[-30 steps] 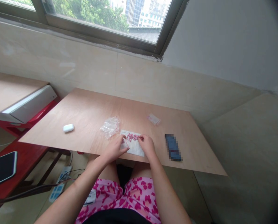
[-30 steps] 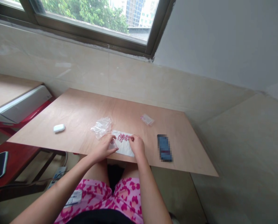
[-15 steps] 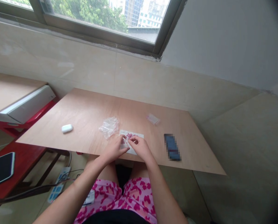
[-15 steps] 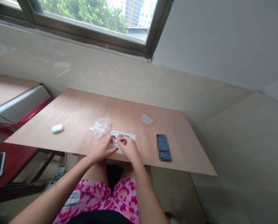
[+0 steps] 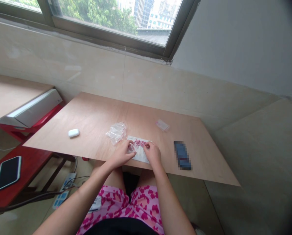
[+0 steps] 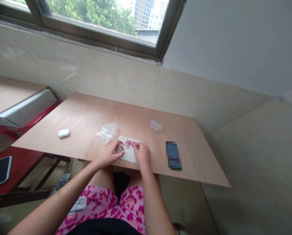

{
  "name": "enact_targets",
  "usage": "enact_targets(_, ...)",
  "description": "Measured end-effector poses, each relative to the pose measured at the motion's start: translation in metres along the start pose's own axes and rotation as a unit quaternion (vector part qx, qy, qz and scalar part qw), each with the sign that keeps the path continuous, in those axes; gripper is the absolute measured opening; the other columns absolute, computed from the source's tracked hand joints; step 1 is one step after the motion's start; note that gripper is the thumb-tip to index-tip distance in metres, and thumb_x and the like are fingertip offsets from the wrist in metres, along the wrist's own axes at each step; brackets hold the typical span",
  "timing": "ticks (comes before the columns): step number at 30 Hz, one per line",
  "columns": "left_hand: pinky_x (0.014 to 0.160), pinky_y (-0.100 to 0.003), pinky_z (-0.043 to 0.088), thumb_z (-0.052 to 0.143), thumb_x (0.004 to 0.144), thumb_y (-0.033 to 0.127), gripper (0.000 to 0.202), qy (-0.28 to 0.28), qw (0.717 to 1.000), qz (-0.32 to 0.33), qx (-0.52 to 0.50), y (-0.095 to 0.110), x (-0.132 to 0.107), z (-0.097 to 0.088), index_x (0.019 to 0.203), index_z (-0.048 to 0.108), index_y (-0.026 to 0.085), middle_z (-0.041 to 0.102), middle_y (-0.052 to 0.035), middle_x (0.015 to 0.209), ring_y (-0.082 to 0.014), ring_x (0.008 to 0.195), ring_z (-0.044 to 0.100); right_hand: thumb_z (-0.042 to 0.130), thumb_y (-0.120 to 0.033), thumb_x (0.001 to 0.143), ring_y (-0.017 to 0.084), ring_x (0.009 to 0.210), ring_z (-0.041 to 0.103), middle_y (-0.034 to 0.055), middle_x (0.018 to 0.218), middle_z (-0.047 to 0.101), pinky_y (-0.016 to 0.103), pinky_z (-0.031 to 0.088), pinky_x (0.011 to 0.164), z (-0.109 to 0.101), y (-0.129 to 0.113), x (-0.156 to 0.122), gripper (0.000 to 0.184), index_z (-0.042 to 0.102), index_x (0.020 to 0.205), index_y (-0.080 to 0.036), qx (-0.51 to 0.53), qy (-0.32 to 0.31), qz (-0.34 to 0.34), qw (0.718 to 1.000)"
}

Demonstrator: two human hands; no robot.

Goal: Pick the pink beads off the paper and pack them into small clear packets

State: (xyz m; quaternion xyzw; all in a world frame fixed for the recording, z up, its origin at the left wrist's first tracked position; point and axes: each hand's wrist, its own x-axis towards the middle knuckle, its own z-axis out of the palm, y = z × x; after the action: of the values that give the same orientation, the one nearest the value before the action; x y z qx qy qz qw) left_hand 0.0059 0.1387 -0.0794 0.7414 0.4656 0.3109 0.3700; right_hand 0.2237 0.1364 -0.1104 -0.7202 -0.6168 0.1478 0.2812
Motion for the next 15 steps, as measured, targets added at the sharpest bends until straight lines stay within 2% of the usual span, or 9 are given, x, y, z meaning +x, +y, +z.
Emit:
enact_targets(2, 0.092, -0.042, 0.048, 0.067, 0.084, 0.026, 0.031, 0.008, 1.000, 0.001, 0.007, -0.002, 0.001, 0.001, 0.113, 0.058, 0.020, 0.065, -0.0078, 0.108, -0.0269, 0.102, 0.062, 0.062, -0.022, 0.087, 0.023, 0.085, 0.069, 0.0080, 0.090, 0.076, 0.030, 0.050, 0.080, -0.004, -0.003, -0.001, 0.011, 0.072, 0.082, -0.020, 0.035, 0.006, 0.013, 0.999)
enact_targets(6, 0.091, -0.041, 0.049, 0.065, 0.083, 0.022, 0.032, -0.001, 1.000, -0.009, 0.000, 0.000, 0.000, 0.002, 0.113, 0.057, 0.020, 0.066, -0.0076, 0.108, -0.0264, 0.102, 0.063, 0.060, -0.035, 0.091, 0.022, 0.079, 0.069, 0.0077, 0.088, 0.077, 0.029, 0.052, 0.074, -0.017, -0.024, -0.008, 0.022, 0.074, 0.088, -0.018, 0.182, 0.015, 0.032, 0.983)
enact_targets(10, 0.087, -0.039, 0.050, 0.062, 0.083, 0.022, 0.029, -0.023, 0.999, -0.015, -0.028, 0.011, -0.003, 0.000, 0.112, 0.057, 0.020, 0.067, -0.0061, 0.103, -0.0249, 0.095, 0.064, 0.065, -0.037, 0.090, 0.020, 0.080, 0.069, 0.0071, 0.095, 0.078, 0.029, 0.053, 0.076, -0.035, -0.045, -0.012, 0.022, 0.078, 0.093, -0.020, 0.213, -0.070, -0.068, 0.972)
enact_targets(12, 0.086, -0.039, 0.050, 0.062, 0.084, 0.023, 0.029, -0.028, 0.998, -0.018, -0.045, 0.015, -0.003, -0.001, 0.113, 0.058, 0.021, 0.067, -0.0058, 0.103, -0.0251, 0.095, 0.064, 0.064, -0.038, 0.091, 0.021, 0.082, 0.069, 0.0075, 0.096, 0.078, 0.030, 0.053, 0.077, -0.039, -0.043, -0.009, 0.023, 0.078, 0.093, -0.020, 0.211, -0.074, -0.071, 0.972)
enact_targets(15, 0.090, -0.040, 0.050, 0.063, 0.083, 0.024, 0.030, -0.019, 0.997, -0.030, -0.069, 0.015, -0.003, -0.003, 0.112, 0.058, 0.021, 0.068, -0.0061, 0.105, -0.0255, 0.097, 0.064, 0.060, -0.038, 0.092, 0.023, 0.079, 0.070, 0.0081, 0.088, 0.078, 0.030, 0.053, 0.073, -0.035, -0.023, -0.001, 0.026, 0.077, 0.091, -0.018, 0.186, -0.028, 0.000, 0.982)
